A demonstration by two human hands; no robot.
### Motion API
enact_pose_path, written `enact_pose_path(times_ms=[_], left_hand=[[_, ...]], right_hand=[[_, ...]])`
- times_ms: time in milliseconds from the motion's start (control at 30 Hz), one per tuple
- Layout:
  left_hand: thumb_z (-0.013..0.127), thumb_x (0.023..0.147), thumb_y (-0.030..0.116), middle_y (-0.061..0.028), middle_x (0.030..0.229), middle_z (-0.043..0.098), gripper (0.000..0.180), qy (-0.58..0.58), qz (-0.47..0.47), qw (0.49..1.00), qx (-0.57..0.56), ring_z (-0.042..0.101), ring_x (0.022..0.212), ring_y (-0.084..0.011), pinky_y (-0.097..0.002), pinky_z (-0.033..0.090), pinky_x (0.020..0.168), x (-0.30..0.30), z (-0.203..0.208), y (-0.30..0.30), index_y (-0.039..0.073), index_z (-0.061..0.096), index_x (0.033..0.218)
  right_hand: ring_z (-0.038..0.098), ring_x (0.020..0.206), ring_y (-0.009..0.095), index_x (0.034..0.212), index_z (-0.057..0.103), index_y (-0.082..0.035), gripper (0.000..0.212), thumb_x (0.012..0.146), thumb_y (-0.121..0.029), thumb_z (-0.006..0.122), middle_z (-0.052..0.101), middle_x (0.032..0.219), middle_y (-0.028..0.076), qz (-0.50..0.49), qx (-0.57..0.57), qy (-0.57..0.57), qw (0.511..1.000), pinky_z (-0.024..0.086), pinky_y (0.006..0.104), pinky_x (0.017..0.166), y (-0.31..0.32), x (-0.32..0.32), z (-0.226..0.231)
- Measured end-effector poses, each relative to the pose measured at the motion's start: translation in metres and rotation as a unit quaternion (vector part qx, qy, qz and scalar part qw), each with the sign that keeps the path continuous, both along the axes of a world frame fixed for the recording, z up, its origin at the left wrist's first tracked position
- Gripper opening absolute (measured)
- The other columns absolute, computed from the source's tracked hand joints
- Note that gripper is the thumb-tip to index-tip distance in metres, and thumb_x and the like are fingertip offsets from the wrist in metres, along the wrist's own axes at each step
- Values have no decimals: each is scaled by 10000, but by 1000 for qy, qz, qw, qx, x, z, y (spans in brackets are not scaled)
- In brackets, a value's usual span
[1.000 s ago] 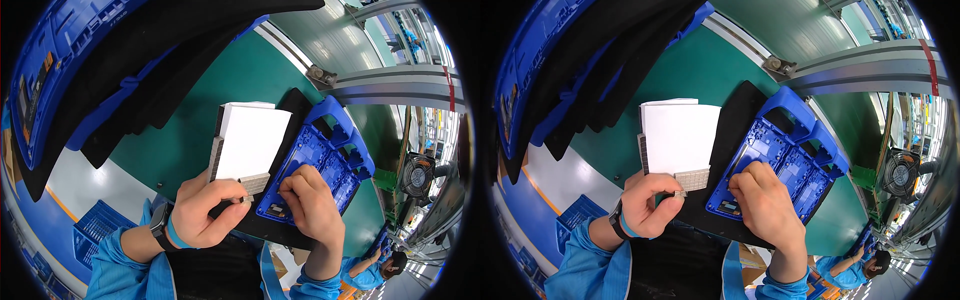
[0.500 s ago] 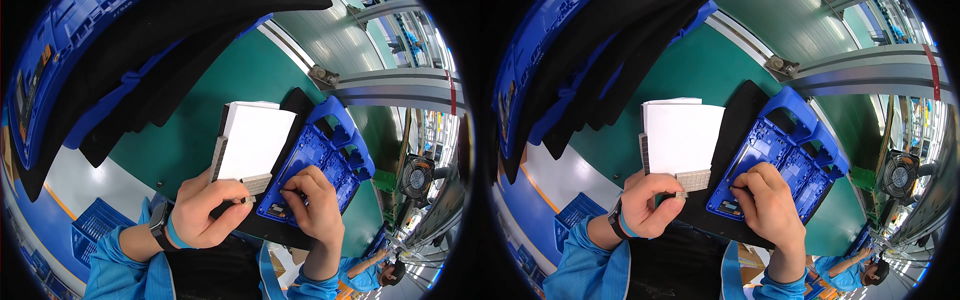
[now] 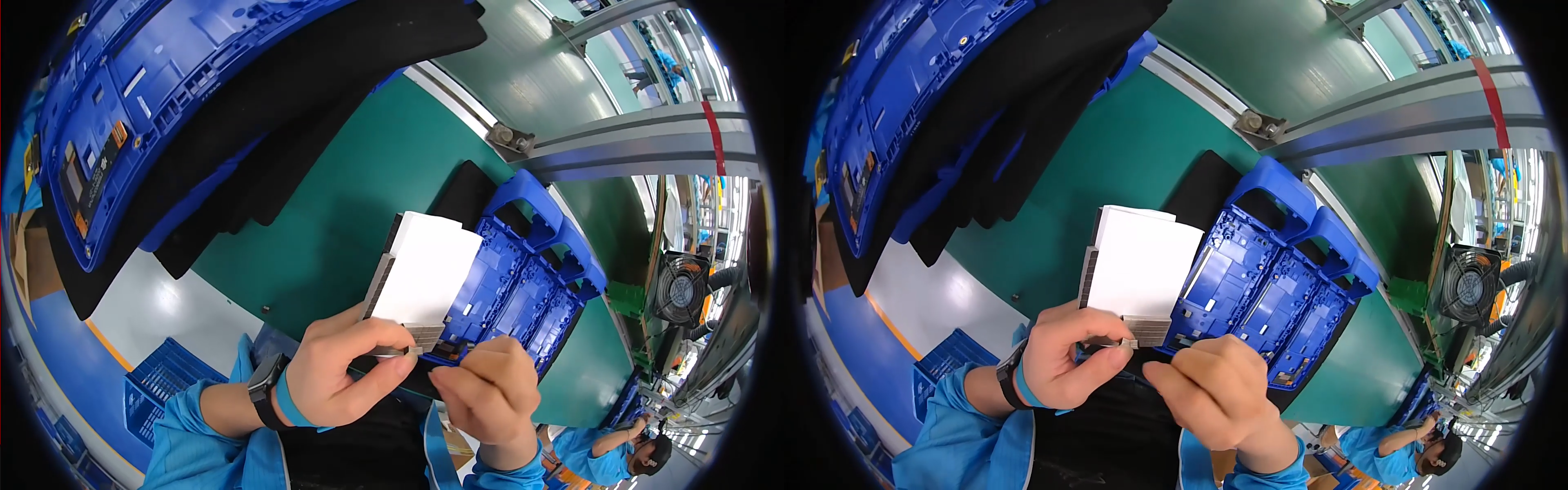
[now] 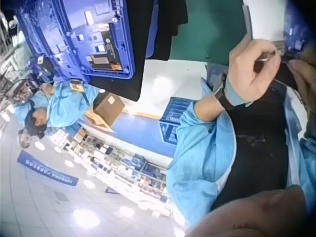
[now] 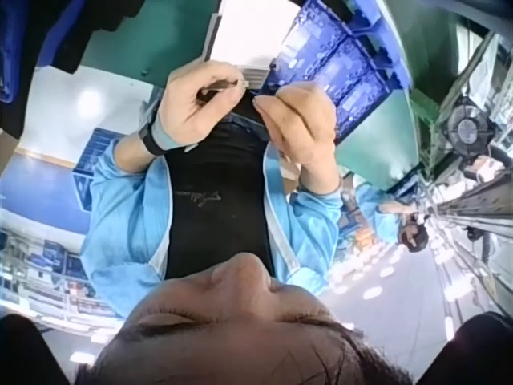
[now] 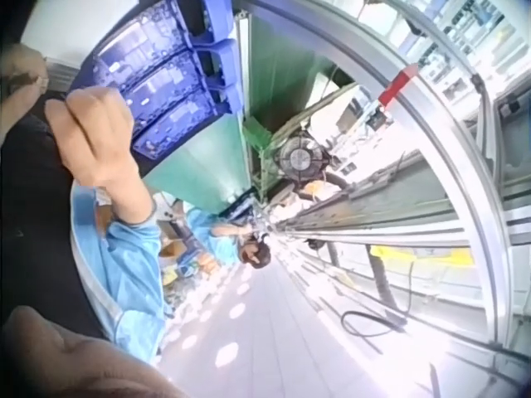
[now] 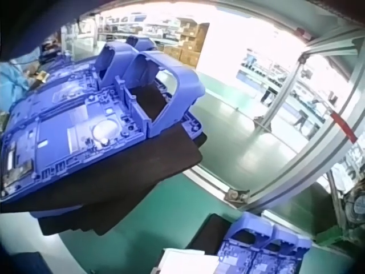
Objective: The person peels adhesive pads from a sheet and attaches them onto the inside of plastic device casings on a tray, then moves the tray along the assembly line to repeat the process with a new batch of casings.
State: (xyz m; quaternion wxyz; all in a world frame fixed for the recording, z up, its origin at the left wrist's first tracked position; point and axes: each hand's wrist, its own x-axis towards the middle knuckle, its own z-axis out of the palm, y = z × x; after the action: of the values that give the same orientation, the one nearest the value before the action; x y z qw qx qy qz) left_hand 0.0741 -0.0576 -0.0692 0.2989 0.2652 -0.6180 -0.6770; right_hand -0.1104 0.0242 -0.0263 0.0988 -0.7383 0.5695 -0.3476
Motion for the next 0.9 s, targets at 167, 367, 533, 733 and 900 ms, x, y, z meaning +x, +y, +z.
enact_pose_path(times_ms=[167, 367, 533, 733, 900], left_hand=[[660, 889, 71, -113, 869, 627, 111, 9, -10, 1000, 26, 632, 725, -175, -271, 472, 628, -2, 6, 6, 1, 626, 968], [650, 900, 93, -64, 824, 654, 120, 12, -27, 999, 40, 574, 691, -115, -240, 414, 615, -4, 2, 10, 2, 643, 978], [639, 911, 102, -75, 834, 647, 121, 30, -50, 997, 50, 563, 684, -117, -243, 413, 617, -3, -2, 9, -2, 639, 973], [630, 918, 100, -80, 845, 636, 132, 34, -102, 990, 86, 554, 695, -116, -246, 415, 628, -1, -2, 4, -16, 632, 980], [630, 921, 103, -73, 857, 630, 141, 65, -107, 985, 119, 543, 711, -105, -244, 412, 636, -4, -5, 5, -24, 627, 983]], right_hand=[[556, 631, 197, 844, 715, -29, 289, 561, -19, 772, 564, 784, 61, 19, -42, 62, 997, 423, 294, 490, -1, 2, -3], [567, 646, 202, 842, 709, -18, 297, 547, -29, 742, 568, 785, 63, 23, -65, 91, 994, 442, 298, 488, 2, -1, -3], [571, 644, 200, 851, 701, -3, 294, 564, -48, 745, 583, 801, 73, 39, -66, 51, 996, 457, 288, 504, 0, -7, -8], [576, 642, 208, 864, 689, 17, 292, 586, -62, 735, 591, 820, 96, 45, -60, 29, 997, 464, 283, 506, 2, -8, -11], [571, 635, 215, 838, 675, 9, 262, 585, -20, 738, 577, 812, 98, 23, -45, 40, 998, 464, 288, 506, 6, -4, -16]])
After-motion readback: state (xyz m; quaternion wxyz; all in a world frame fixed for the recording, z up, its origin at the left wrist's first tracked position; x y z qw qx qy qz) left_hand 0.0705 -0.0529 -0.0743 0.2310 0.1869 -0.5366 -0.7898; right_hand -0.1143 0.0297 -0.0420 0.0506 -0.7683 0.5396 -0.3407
